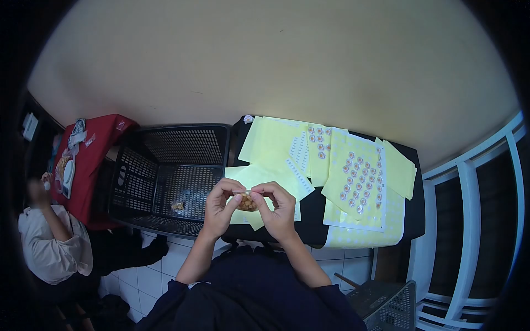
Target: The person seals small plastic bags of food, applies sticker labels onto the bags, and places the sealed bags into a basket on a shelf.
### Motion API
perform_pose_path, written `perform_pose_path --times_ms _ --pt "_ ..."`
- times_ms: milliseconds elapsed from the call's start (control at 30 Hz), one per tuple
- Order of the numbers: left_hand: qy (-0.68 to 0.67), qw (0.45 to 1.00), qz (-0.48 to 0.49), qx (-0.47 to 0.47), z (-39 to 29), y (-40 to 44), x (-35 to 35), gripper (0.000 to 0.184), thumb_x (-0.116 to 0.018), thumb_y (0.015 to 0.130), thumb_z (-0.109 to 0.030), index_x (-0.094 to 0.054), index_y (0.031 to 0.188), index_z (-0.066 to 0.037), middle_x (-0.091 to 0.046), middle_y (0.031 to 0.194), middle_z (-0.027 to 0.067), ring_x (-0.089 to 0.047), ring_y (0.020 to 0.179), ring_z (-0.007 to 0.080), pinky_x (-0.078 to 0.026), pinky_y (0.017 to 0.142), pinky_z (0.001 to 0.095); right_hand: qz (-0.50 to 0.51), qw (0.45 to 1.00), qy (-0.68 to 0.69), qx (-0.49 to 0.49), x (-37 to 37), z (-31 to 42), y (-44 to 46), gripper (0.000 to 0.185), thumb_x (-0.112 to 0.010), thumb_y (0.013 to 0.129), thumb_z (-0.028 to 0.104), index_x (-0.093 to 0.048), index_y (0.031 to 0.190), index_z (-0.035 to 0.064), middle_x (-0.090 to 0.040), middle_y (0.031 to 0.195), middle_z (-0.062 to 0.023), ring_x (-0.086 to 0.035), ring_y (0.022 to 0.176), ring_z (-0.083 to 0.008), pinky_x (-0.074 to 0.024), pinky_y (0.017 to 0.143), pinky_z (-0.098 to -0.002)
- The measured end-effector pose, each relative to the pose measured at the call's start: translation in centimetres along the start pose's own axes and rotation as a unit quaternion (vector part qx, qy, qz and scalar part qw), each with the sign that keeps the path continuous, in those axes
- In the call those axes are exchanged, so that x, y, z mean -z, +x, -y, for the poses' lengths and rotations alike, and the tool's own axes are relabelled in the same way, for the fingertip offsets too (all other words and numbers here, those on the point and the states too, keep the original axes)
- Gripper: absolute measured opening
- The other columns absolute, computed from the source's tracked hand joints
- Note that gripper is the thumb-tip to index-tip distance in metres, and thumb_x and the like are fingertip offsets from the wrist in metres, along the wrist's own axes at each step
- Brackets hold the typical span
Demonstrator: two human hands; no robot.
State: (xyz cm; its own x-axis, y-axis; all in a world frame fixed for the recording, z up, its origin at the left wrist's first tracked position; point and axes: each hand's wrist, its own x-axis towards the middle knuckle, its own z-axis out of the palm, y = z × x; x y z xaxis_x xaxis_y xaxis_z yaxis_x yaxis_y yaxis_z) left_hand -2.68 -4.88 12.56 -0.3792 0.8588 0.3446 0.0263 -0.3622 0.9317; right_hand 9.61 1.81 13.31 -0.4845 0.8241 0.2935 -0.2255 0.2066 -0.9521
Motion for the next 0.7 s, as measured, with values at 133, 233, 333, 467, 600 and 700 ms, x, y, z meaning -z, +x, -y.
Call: perform_pose_path --times_ms 133,233,333,467,600,700 --pt "-0.027 0.999 -0.03 -0.016 0.1 0.1 -0.3 0.007 -0.052 0.078 -0.001 -0.053 0.086 0.0 -0.051 0.088 0.0085 -0.051 0.079 0.0125 -0.043 0.07 0.0244 -0.014 0.998 0.063 -0.011 -0.6 0.3 0.2 0.008 -0.057 0.077 -0.001 -0.056 0.084 -0.0043 -0.056 0.083 -0.0086 -0.056 0.078 -0.0117 -0.046 0.071 -0.0223" --pt "-0.021 0.999 -0.03 -0.019 0.2 0.2 -0.3 0.008 -0.053 0.078 -0.001 -0.053 0.086 0.0 -0.051 0.087 0.0087 -0.051 0.079 0.013 -0.043 0.069 0.0242 -0.003 0.998 0.055 -0.012 -0.4 0.3 0.1 0.007 -0.057 0.078 -0.001 -0.055 0.084 -0.0042 -0.055 0.084 -0.0085 -0.055 0.078 -0.0114 -0.0456 0.071 -0.0224" --pt "-0.028 0.999 -0.042 -0.022 -0.8 0.7 -0.6 0.008 -0.054 0.077 -0.001 -0.053 0.085 0.0 -0.052 0.086 0.0089 -0.051 0.078 0.0131 -0.042 0.068 0.0238 0.0 0.999 0.043 -0.019 -0.4 0.6 0.3 0.006 -0.056 0.078 -0.001 -0.055 0.083 -0.0039 -0.055 0.083 -0.0085 -0.055 0.076 -0.0113 -0.0456 0.07 -0.0223" --pt "0.013 0.999 -0.019 -0.033 -0.4 1.1 -0.3 0.007 -0.055 0.076 -0.001 -0.053 0.083 0.001 -0.053 0.085 0.009 -0.051 0.076 0.0129 -0.042 0.068 0.0235 -0.003 0.999 0.036 -0.022 -0.4 0.8 0.6 0.006 -0.057 0.078 -0.001 -0.056 0.083 -0.0036 -0.055 0.082 -0.0086 -0.055 0.076 -0.0115 -0.0457 0.07 -0.0224" --pt "0.037 0.997 -0.033 -0.051 -0.4 1.4 -0.2 0.006 -0.055 0.076 -0.001 -0.054 0.081 0.001 -0.053 0.083 0.0094 -0.051 0.074 0.0128 -0.041 0.067 0.0231 -0.002 1.0 0.009 -0.007 -0.4 0.9 1.0 0.006 -0.057 0.077 0.0 -0.056 0.082 -0.0035 -0.055 0.081 -0.0087 -0.055 0.074 -0.0119 -0.0462 0.069 -0.0228" --pt "0.042 0.996 -0.042 -0.059 -0.2 1.4 -0.2 0.005 -0.055 0.076 0.0 -0.054 0.081 0.001 -0.053 0.082 0.0097 -0.051 0.074 0.0131 -0.041 0.066 0.0232 -0.003 1.0 -0.002 0.0 -0.6 0.8 1.1 0.006 -0.057 0.077 0.0 -0.056 0.082 -0.0035 -0.056 0.08 -0.0089 -0.055 0.073 -0.0121 -0.0466 0.068 -0.0232"
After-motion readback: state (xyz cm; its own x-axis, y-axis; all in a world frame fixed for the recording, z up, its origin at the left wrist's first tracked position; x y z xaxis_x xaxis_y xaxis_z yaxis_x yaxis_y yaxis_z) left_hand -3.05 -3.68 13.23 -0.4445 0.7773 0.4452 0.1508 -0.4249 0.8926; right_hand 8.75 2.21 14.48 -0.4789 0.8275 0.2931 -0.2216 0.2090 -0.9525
